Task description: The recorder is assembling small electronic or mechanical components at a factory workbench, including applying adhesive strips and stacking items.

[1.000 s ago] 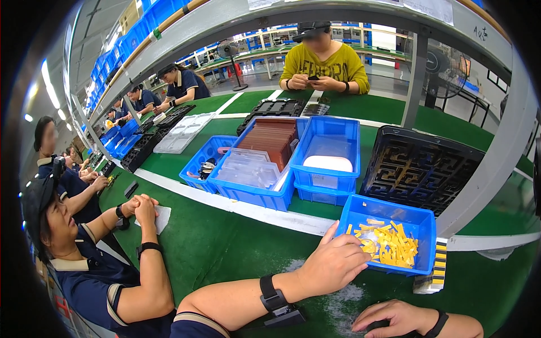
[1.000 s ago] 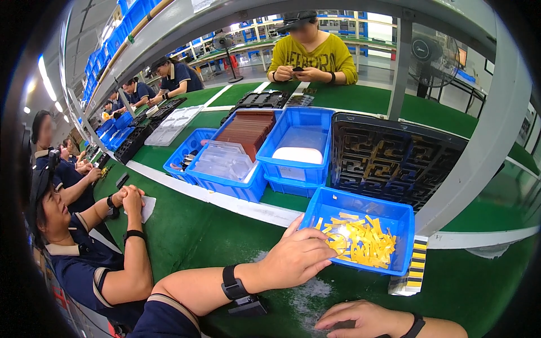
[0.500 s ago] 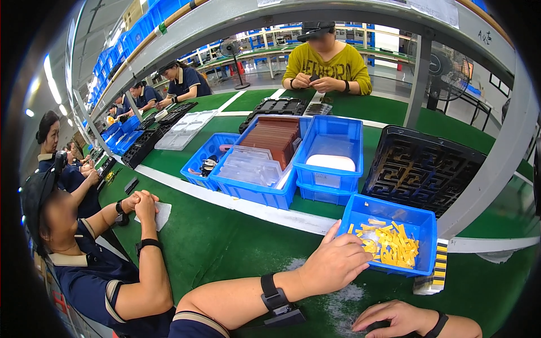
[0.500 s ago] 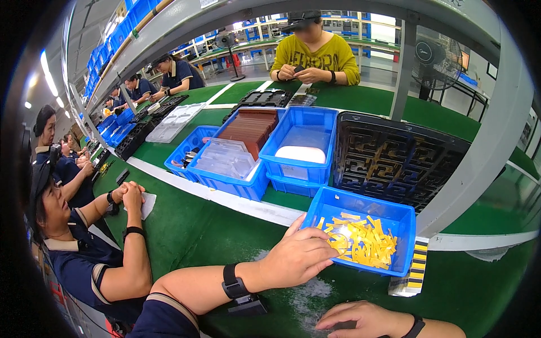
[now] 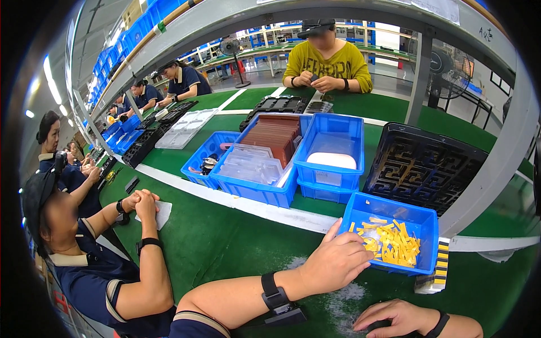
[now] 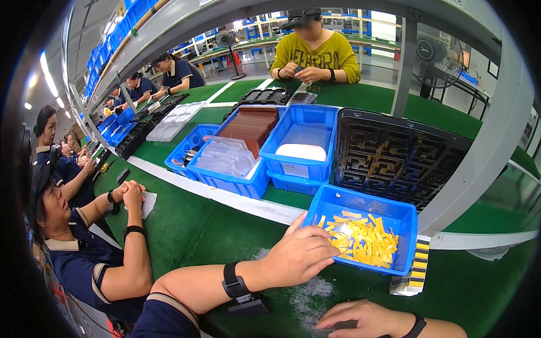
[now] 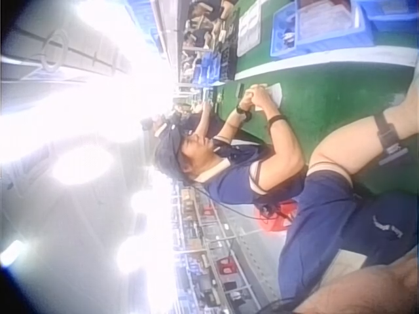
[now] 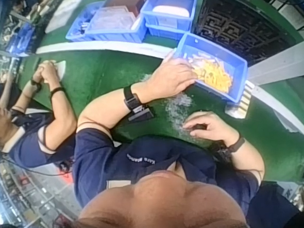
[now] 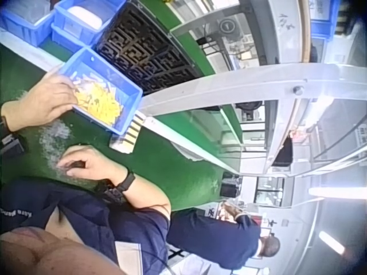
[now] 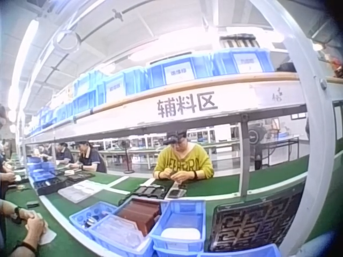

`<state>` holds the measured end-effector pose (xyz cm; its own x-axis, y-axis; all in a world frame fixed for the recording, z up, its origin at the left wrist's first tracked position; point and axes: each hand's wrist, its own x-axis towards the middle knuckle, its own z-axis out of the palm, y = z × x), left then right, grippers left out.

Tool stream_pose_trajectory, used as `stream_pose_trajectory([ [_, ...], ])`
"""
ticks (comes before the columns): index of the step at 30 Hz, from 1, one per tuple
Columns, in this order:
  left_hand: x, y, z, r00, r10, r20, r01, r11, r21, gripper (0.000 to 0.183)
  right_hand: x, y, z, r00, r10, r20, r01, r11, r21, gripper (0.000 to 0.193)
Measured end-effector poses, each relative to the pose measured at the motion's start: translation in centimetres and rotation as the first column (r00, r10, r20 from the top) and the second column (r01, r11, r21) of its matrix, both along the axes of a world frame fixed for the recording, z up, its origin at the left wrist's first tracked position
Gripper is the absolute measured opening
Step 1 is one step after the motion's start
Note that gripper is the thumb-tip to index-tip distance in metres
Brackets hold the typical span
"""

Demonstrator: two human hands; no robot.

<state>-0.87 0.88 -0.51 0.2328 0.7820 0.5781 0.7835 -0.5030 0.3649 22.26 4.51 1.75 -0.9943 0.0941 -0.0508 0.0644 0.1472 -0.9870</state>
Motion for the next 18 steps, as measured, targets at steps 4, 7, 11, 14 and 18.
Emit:
stream_pose_trajectory([
  [4,0.00,0.01,0.01,1.000,-0.003,-0.009,0.003,1.000,-0.001,0.016,-0.01,0.01,0.03,1.000,-0.001,0.004,0.001,1.000,0.001,0.022],
  [7,0.05,0.03,0.03,1.000,0.000,-0.012,0.000,1.000,-0.002,0.016,0.05,-0.01,-0.04,1.000,-0.005,0.001,0.005,1.000,-0.007,0.022],
  [11,0.00,0.01,-0.10,1.000,0.001,-0.002,-0.001,1.000,-0.016,0.016,-0.07,0.08,-0.11,1.000,0.007,-0.011,-0.007,1.000,0.015,0.022],
  [14,0.04,-0.02,0.00,1.000,0.000,0.007,0.000,1.000,-0.022,0.016,-0.03,0.02,-0.05,1.000,0.003,-0.022,-0.003,1.000,0.027,0.022],
  [18,0.07,-0.03,-0.04,1.000,0.004,0.004,-0.004,1.000,-0.021,0.016,0.02,0.06,-0.21,1.000,0.009,-0.018,-0.009,1.000,0.007,0.022],
])
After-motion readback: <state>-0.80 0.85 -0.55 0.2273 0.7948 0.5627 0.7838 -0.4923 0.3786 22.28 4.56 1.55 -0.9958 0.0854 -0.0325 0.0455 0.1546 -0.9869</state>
